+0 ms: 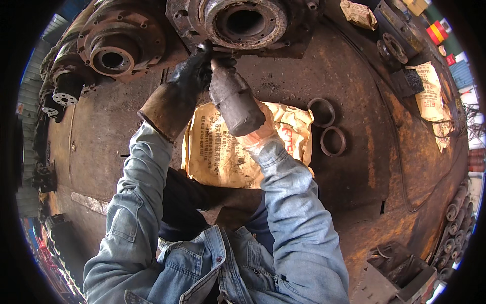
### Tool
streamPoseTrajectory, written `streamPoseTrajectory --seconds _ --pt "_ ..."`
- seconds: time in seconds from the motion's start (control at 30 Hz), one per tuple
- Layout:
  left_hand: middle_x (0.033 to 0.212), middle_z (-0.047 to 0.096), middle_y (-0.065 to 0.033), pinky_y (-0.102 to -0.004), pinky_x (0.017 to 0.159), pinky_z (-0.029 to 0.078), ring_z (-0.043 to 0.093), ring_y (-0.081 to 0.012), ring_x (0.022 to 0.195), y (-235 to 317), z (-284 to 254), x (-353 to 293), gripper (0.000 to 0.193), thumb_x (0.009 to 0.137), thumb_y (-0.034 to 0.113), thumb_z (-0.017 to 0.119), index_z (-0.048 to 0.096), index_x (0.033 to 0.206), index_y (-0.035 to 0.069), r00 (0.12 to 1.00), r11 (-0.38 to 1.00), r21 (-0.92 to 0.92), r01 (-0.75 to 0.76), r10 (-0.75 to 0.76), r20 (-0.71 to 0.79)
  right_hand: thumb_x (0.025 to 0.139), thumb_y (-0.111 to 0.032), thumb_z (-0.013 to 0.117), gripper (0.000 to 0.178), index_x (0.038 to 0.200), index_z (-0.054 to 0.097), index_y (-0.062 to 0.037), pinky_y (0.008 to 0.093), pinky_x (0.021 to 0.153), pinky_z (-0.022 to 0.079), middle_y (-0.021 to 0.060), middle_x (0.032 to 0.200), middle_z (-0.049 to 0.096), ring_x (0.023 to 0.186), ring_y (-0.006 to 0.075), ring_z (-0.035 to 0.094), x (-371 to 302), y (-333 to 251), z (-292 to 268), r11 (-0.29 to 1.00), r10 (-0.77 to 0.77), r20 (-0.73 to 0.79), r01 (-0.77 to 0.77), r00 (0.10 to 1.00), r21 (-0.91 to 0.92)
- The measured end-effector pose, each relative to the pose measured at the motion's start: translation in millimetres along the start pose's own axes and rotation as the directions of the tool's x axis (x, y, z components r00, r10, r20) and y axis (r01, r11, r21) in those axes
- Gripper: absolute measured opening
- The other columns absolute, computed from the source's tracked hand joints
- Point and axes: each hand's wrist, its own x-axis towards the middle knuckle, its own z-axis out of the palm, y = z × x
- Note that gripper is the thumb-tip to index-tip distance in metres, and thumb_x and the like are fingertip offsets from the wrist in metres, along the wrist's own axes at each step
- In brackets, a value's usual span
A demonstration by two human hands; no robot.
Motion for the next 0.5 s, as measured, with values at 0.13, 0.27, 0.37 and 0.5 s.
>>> streamPoseTrajectory --seconds 0.13,0.27,0.37,0.5 --pt "0.105 0.07 -0.0208 -0.0453 0.089 0.057 0.069 -0.0325 0.095 -1 -1 7 0.055 0.094 0.048 0.062 0.064 0.115 -0.002 1.0 1.0 0.016 -0.021 0.021 0.017 0.082 -0.006 0.067 0.067 0.145 0.046 -0.0076 0.0392 0.107 0.042 0.0123 0.137 0.055 0.12 0.0308 0.055 -16 -2 -20 0.981 -0.142 0.012 0.142 0.99 -0.134" --pt "0.104 0.07 -0.0213 -0.0452 0.087 0.057 0.07 -0.0326 0.093 5 -7 -6 0.053 0.094 0.047 0.062 0.064 0.114 -0.003 0.999 0.998 0.05 -0.033 0.032 0.022 0.081 -0.018 0.074 0.055 0.133 0.059 -0.0073 0.0419 0.104 0.045 0.0128 0.133 0.06 0.121 0.0318 0.057 -30 -21 -70 0.96 -0.267 -0.046 0.261 0.963 -0.105" --pt "0.102 0.071 -0.0218 -0.0451 0.086 0.058 0.07 -0.0328 0.091 18 -9 -17 0.053 0.095 0.046 0.062 0.065 0.113 -0.004 0.998 0.993 0.102 -0.055 0.054 0.013 0.084 -0.019 0.075 0.042 0.122 0.065 -0.0049 0.0371 0.09 0.048 0.01 0.115 0.066 0.103 0.0247 0.061 -40 -9 -68 0.925 -0.243 -0.198 0.288 0.95 0.247" --pt "0.101 0.071 -0.0223 -0.0449 0.084 0.059 0.071 -0.033 0.088 12 0 -18 0.052 0.095 0.044 0.062 0.065 0.112 -0.004 0.998 0.99 0.135 -0.05 0.045 0.036 0.084 -0.017 0.075 0.029 0.109 0.07 -0.0028 0.0273 0.064 0.046 0.0016 0.085 0.067 0.07 0.0103 0.056 -74 8 -81 0.711 0.247 0.058 -0.221 0.967 0.667"
